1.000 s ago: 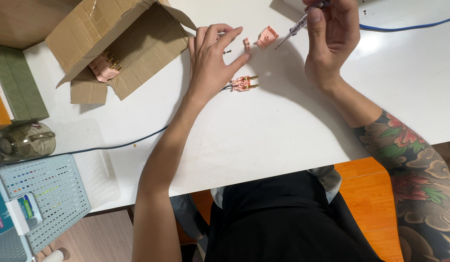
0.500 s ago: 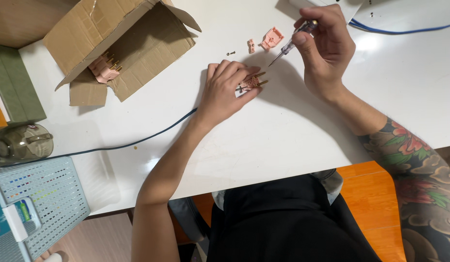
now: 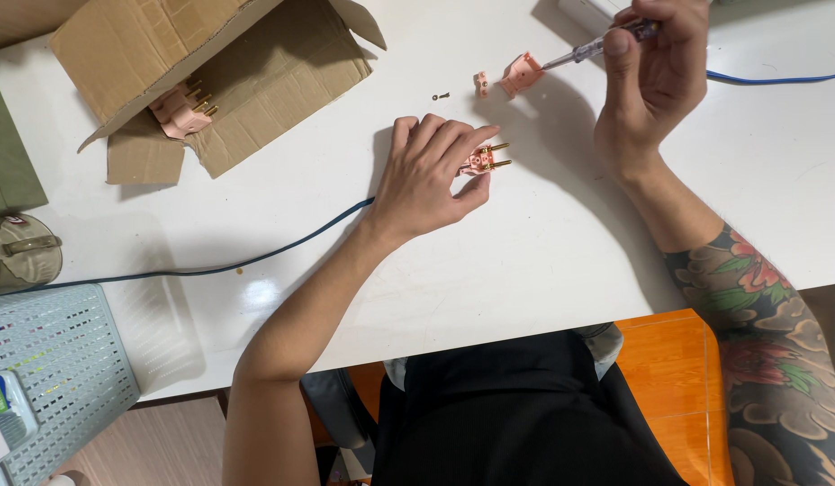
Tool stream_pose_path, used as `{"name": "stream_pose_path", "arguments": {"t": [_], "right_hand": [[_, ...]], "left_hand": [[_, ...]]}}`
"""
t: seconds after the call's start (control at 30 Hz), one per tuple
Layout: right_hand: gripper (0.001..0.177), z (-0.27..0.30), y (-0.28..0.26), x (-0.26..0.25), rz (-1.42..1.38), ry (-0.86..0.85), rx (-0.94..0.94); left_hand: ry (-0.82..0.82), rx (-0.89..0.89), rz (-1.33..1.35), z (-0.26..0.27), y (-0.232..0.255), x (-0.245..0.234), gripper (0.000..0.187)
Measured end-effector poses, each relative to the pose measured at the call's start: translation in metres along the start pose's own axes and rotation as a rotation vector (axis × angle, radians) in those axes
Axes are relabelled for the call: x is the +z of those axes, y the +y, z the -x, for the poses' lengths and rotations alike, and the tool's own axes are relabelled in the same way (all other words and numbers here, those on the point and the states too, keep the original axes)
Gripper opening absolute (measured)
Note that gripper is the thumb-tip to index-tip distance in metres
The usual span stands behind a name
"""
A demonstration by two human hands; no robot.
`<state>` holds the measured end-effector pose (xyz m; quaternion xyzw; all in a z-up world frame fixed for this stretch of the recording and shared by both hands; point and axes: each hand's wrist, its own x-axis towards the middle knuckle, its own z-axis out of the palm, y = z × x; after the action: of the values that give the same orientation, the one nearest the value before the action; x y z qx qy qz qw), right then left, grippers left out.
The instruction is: The person assembles a three-prong electrical plug by connecting wires to the terminals using a screwdriver. They tighten the screws to secure the wires, then attach the outer casing to complete the assembly.
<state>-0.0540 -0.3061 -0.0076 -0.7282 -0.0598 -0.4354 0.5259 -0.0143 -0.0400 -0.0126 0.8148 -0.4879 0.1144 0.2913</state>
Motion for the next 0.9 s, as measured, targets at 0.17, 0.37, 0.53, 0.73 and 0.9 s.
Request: {"name": "stream_pose_path", "arguments": {"t": [0.17, 0.37, 0.53, 0.73, 0.9], "right_hand": [[0.014, -0.001, 0.003, -0.001, 0.035, -0.042, 0.02], [0.011, 0.0, 0.002, -0.001, -0.027, -0.059, -0.021], [0.017, 0.009, -0.011, -0.002, -0.16, -0.111, -0.054], [0.023, 0.028, -0.02, 0.0, -0.246, -0.23, -0.008], [0.025, 0.036, -0.015, -0.001, -0.204, -0.297, 0.011]], "left_hand": [[0.019, -0.008, 0.013, -0.001, 0.0, -0.001, 0.034], [-0.009, -0.021, 0.01, 0.0, -0.001, -0.001, 0.029], [0.016, -0.05, 0.071, 0.001, -0.004, 0.001, 0.023], [0.034, -0.033, 0.058, 0.003, -0.006, 0.005, 0.03], [0.027, -0.043, 0.068, 0.002, -0.006, 0.003, 0.026]]}}
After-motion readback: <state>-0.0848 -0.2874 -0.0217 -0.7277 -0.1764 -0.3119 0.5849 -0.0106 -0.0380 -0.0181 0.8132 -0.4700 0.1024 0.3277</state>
